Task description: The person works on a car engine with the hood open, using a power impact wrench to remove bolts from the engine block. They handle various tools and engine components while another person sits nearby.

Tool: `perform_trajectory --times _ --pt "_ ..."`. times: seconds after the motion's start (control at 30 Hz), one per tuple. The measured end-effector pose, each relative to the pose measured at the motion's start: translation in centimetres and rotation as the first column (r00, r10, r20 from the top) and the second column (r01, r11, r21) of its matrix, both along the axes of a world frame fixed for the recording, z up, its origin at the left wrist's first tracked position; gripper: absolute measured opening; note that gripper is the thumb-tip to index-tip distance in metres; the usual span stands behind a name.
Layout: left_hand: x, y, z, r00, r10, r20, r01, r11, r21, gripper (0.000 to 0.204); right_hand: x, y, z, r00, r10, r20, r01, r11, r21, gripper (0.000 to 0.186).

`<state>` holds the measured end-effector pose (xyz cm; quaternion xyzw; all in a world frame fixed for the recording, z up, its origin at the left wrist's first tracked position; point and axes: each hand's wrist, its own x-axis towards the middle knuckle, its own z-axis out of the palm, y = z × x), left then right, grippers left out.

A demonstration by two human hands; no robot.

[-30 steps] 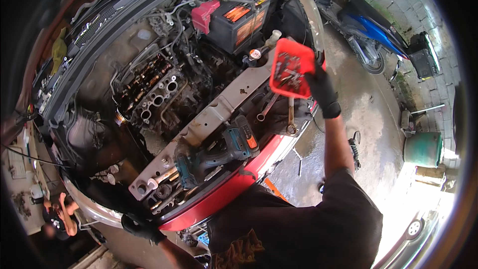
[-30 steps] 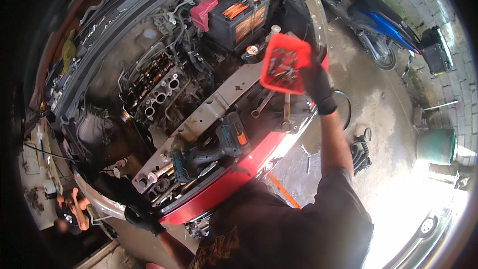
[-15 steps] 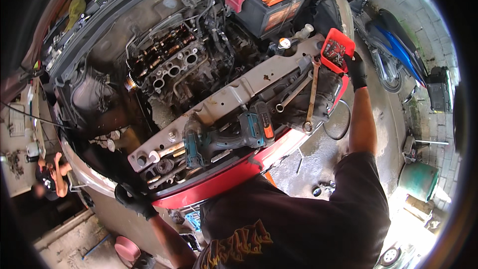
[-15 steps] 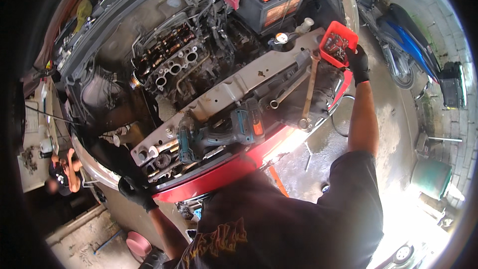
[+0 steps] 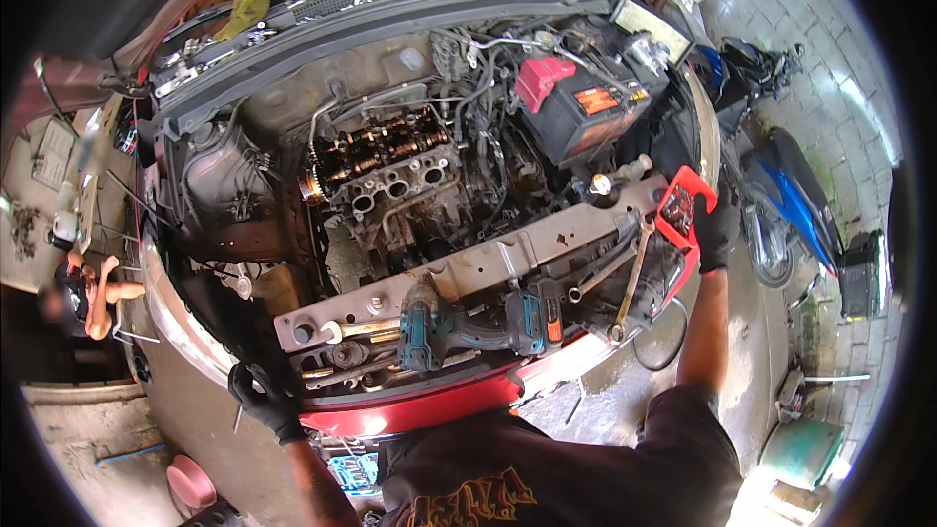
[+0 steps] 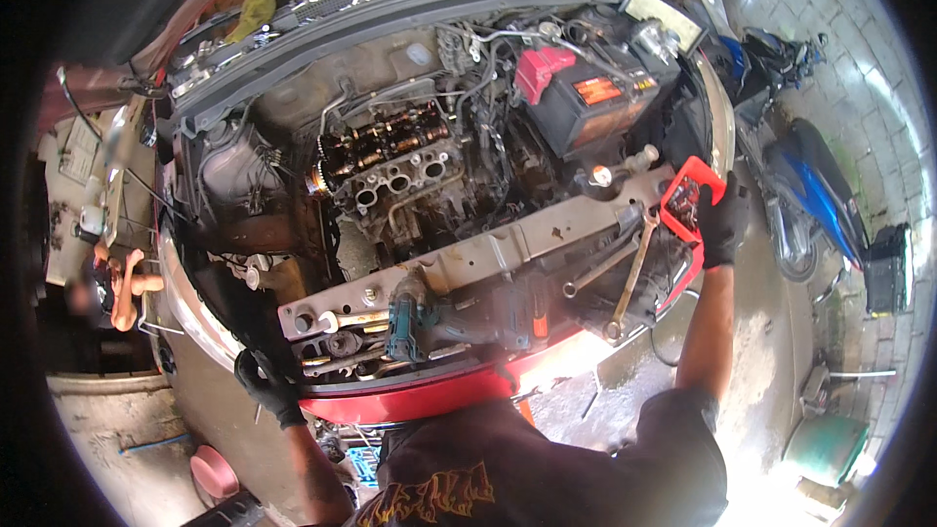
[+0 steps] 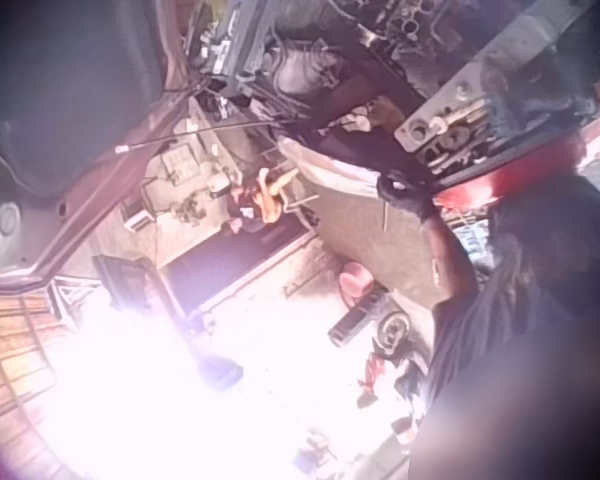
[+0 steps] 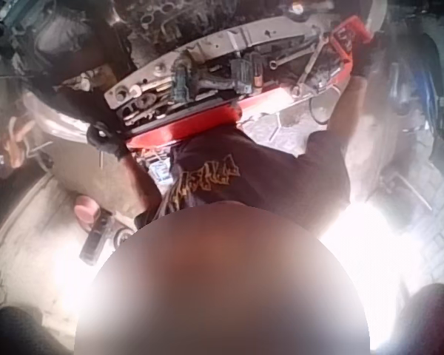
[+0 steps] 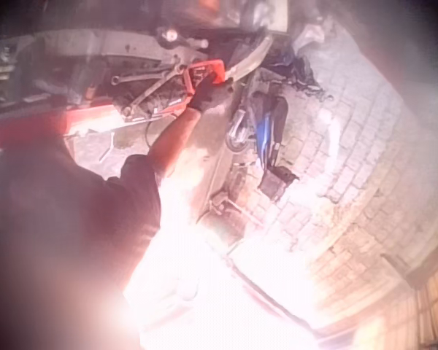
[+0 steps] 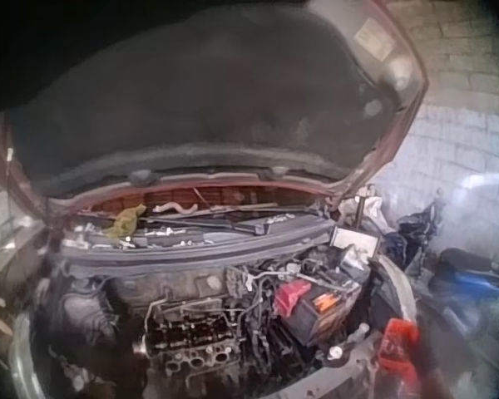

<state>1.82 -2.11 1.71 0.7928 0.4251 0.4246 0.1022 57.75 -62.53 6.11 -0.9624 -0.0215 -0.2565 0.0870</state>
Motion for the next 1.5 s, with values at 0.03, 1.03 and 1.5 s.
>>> perform_trajectory --times 0.03,1.03,1.5 --pt "0.0 0.0 -0.1 1.0 -0.008 0.01 0.008 1.0 0.006 0.022 -1.4 2.9 2.0 0.989 0.139 -0.042 -0.135 0.987 0.084 0.052" --pt "0.4 -0.6 0.7 0.994 -0.012 0.113 0.011 1.0 0.007 0.025 -18.0 18.1 6.3 0.557 0.67 -0.49 -0.644 0.721 0.254 0.07" --pt "0.3 -0.4 0.5 0.996 0.017 0.083 -0.013 0.999 -0.046 0.024 -13.8 11.8 1.0 0.612 0.553 -0.566 -0.543 0.814 0.209 0.073"
